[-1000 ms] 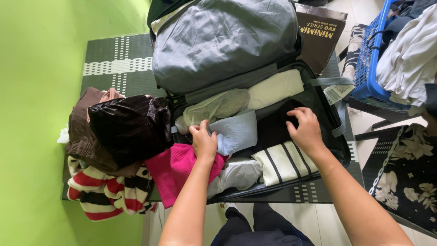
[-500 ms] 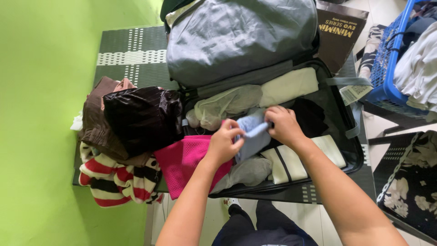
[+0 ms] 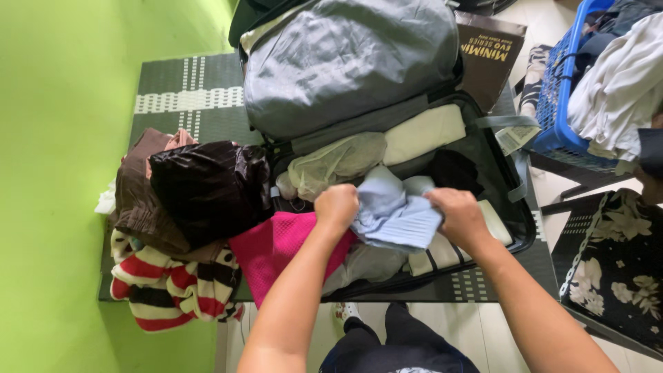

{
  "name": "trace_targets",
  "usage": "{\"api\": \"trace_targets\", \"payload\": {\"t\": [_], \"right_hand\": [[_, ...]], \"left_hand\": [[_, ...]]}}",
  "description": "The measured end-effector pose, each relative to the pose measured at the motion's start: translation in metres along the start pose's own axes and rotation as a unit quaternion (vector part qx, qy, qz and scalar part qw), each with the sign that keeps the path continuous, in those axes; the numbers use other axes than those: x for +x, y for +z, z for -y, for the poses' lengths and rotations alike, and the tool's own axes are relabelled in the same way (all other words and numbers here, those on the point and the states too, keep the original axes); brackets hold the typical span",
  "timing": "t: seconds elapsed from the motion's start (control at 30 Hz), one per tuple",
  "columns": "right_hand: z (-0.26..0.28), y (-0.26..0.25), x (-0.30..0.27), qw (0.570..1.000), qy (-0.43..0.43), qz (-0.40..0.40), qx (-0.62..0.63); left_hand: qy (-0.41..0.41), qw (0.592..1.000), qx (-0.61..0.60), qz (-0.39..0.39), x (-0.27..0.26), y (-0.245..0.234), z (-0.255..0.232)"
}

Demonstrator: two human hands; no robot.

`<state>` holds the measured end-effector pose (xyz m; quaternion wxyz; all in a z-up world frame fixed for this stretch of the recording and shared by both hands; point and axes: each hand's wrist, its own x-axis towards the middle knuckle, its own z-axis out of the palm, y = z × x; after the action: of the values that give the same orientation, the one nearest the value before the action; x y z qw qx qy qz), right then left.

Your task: The person places a mint-green suitcase on a table, unlocks it with a key, and opens it. They then remove various folded clothes and a brown bag from the suitcase and place them on a nearby chair.

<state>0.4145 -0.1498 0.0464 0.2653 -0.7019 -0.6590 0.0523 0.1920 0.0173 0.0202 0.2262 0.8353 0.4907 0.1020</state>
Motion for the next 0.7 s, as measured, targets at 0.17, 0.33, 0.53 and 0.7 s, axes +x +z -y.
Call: {"api": "trace_targets", "payload": {"t": [0.17, 0.33, 0.53, 0.7], "right_hand": [[0.013, -0.042, 0.018, 0.978, -0.1, -0.184, -0.026], [0.026, -0.002, 0.013, 0.992, -0.079, 0.051, -0.088], [0.011, 0.031, 0.005, 0.979, 0.071, 0.193, 0.01], [-0.036, 0.019, 0.036, 0.98, 0.197, 0.029, 0.029]], "left_hand": [[-0.043, 0.974, -0.178, -0.13, 0.033, -0.049, 0.03], [-0.048, 0.988, -0.036, -0.145, 0.026, -0.058, 0.046], [-0.081, 0.994, -0.003, -0.072, 0.04, -0.018, 0.032], [-0.118, 0.989, 0.043, -0.082, 0.079, -0.006, 0.048]]}}
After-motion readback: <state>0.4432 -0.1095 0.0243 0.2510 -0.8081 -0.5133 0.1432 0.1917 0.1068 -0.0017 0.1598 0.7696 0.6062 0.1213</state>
